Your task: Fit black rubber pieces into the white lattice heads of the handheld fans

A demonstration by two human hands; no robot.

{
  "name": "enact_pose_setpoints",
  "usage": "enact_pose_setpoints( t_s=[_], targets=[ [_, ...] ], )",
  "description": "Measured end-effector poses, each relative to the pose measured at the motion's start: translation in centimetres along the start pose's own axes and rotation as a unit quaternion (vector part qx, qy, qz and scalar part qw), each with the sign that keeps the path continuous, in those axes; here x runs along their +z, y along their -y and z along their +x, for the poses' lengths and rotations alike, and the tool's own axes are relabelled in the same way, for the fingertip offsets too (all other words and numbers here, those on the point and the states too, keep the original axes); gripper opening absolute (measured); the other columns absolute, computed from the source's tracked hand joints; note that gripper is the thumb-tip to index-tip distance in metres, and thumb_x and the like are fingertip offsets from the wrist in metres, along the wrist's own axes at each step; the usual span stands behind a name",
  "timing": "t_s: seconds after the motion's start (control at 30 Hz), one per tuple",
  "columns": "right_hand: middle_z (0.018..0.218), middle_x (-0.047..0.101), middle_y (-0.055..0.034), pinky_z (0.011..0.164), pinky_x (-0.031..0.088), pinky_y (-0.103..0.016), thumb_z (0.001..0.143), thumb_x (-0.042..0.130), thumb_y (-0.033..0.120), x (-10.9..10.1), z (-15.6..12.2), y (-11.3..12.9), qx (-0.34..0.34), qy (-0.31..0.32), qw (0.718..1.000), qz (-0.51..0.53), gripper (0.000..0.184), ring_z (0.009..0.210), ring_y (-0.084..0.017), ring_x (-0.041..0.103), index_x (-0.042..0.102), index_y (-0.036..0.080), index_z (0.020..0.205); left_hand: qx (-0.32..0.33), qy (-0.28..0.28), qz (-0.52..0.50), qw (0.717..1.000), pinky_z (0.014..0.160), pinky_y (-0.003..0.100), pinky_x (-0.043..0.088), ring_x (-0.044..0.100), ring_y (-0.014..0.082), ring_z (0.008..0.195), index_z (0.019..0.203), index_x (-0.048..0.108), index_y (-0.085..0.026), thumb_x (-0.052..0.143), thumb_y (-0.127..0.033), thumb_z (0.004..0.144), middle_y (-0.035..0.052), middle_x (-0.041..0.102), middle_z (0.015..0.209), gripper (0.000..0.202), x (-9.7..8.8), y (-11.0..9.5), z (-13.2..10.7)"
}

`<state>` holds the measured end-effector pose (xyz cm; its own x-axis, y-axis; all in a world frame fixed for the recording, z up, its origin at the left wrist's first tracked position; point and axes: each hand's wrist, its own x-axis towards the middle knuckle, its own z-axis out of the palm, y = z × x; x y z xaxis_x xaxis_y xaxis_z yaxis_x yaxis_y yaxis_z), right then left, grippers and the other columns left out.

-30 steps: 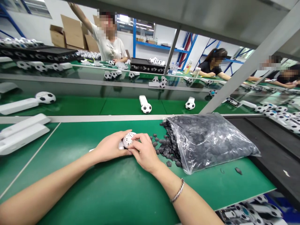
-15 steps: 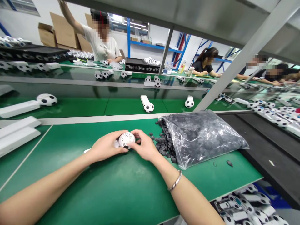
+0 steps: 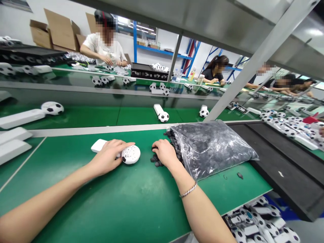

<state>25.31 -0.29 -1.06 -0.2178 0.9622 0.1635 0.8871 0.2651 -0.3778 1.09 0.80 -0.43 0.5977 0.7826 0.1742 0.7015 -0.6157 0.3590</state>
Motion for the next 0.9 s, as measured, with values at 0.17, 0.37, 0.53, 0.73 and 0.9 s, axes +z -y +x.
enact_pose_setpoints(
  t_s=[0.17, 0.37, 0.53, 0.73, 0.9],
  targets=[
    [0.067, 0.056, 0.0028, 0.061, 0.043, -0.023, 0.081, 0.053, 0.015, 0.0, -0.6, 0.9, -0.001, 0.006, 0.994, 0.109, 0.012, 0.061, -0.012, 0.052, 0.057, 0.02, 0.091, 0.036, -0.008, 0.017, 0.999, 0.092, 0.04, 0.029, 0.043, 0.021, 0.1, 0.125, 0.043, -0.029, 0.039, -0.001, 0.069, 0.0035, 0.055, 0.103, 0.063, 0.2, 0.3, 0.1],
    [0.079, 0.051, 0.0009, 0.053, 0.044, -0.021, 0.087, 0.045, 0.022, -0.2, -1.7, 2.7, -0.035, 0.024, 0.95, 0.309, 0.02, 0.053, -0.007, 0.051, 0.061, 0.023, 0.097, 0.037, -0.002, 0.006, 0.999, 0.093, 0.041, 0.029, 0.044, 0.022, 0.099, 0.125, 0.044, -0.029, 0.039, -0.002, 0.068, 0.0034, 0.056, 0.103, 0.063, 0.2, 0.3, 0.2],
    [0.082, 0.053, -0.0007, 0.063, 0.049, -0.024, 0.082, 0.056, 0.025, -0.2, -2.4, 4.0, -0.042, 0.034, 0.922, 0.383, 0.017, 0.067, -0.012, 0.057, 0.062, 0.022, 0.097, 0.022, 0.003, -0.005, 1.0, 0.096, 0.043, 0.027, 0.044, 0.0231, 0.102, 0.124, 0.044, -0.027, 0.041, -0.007, 0.069, 0.0044, 0.056, 0.106, 0.059, 0.0, 0.1, 0.1],
    [0.08, 0.052, -0.0032, 0.072, 0.045, -0.029, 0.083, 0.056, 0.023, 0.0, -2.7, 4.9, -0.086, -0.094, 0.963, 0.238, 0.011, 0.077, -0.016, 0.052, 0.066, 0.023, 0.088, 0.016, 0.028, -0.045, 0.998, 0.103, 0.049, 0.015, 0.04, 0.0271, 0.11, 0.128, 0.038, -0.026, 0.063, -0.038, 0.066, 0.0054, 0.052, 0.114, 0.068, -0.4, -0.3, -0.1],
    [0.081, 0.06, -0.002, 0.069, 0.046, -0.027, 0.085, 0.052, 0.022, 0.6, -2.7, 5.1, -0.075, -0.058, 0.951, 0.293, 0.01, 0.074, -0.015, 0.056, 0.06, 0.021, 0.091, -0.005, 0.012, -0.055, 0.998, 0.103, 0.05, 0.014, 0.04, 0.0266, 0.109, 0.125, 0.043, -0.025, 0.061, -0.057, 0.064, 0.0058, 0.053, 0.113, 0.071, -0.2, -0.4, -0.1]
  ],
)
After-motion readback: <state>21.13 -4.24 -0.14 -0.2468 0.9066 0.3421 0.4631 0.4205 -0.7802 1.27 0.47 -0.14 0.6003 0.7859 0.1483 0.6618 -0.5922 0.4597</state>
